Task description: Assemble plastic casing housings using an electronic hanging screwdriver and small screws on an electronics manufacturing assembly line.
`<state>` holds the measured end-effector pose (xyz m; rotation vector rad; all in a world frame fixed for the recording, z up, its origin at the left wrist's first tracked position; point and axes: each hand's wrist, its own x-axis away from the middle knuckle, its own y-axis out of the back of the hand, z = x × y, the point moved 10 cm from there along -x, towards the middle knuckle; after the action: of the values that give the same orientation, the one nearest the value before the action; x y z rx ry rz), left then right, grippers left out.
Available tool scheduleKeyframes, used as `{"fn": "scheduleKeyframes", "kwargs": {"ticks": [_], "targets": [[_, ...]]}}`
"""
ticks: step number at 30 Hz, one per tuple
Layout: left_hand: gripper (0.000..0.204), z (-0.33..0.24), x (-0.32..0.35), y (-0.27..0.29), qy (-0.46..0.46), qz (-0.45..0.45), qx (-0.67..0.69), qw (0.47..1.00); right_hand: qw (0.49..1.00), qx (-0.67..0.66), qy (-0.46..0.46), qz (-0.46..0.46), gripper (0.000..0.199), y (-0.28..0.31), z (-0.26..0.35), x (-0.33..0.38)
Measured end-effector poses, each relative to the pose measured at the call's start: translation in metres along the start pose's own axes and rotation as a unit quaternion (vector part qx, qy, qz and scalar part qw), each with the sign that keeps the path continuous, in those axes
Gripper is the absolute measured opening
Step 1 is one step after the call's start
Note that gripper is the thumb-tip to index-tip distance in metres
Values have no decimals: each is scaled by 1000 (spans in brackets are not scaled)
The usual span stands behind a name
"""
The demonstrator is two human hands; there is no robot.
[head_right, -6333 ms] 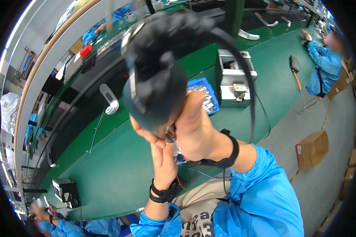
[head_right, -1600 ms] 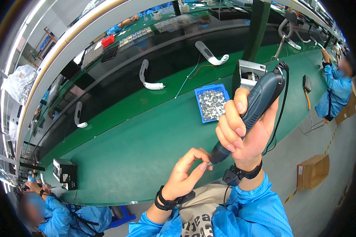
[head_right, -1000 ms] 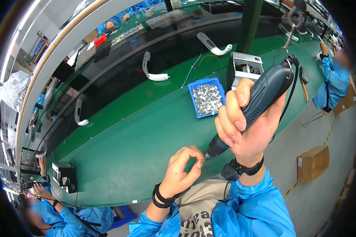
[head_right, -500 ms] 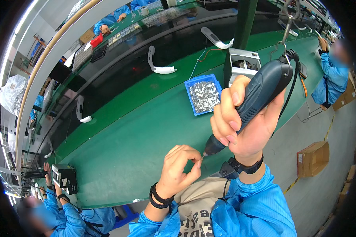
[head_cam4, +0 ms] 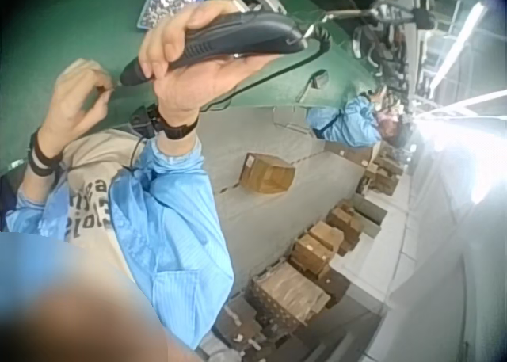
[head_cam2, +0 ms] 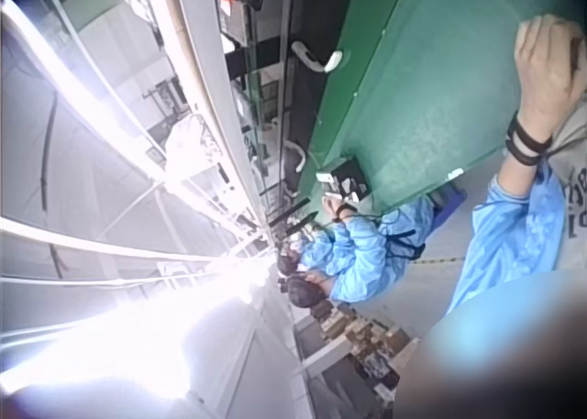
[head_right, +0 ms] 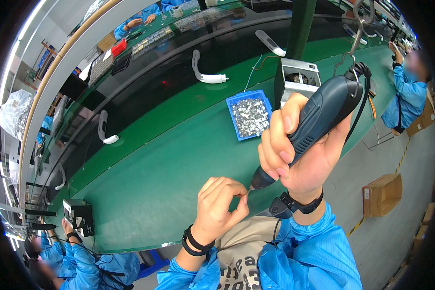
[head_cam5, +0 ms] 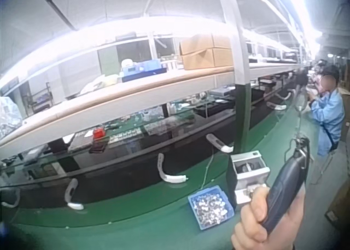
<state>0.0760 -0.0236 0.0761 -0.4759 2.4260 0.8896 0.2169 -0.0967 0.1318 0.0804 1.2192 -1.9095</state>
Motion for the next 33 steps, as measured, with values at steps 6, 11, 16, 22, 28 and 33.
{"fn": "scheduleKeyframes", "kwargs": {"ticks": [6,11,16,22,28,33], "targets": [[26,-9,-4,1,-19,-11,-67,998,999,27,-5,22,65,-5,-2,0],[26,-10,-3,3,-25,-24,-96,995,999,41,-2,9,68,-7,-4,-1],[27,-8,-2,3,-15,-28,-100,994,996,80,12,-28,72,-3,-3,1],[25,2,1,0,7,-27,-32,999,994,102,9,-46,75,-3,-4,2],[19,9,1,-5,43,-19,-14,999,989,126,24,-71,77,-1,-1,4],[17,11,-4,-12,38,-37,-29,998,988,124,34,-88,90,8,0,9]]}}
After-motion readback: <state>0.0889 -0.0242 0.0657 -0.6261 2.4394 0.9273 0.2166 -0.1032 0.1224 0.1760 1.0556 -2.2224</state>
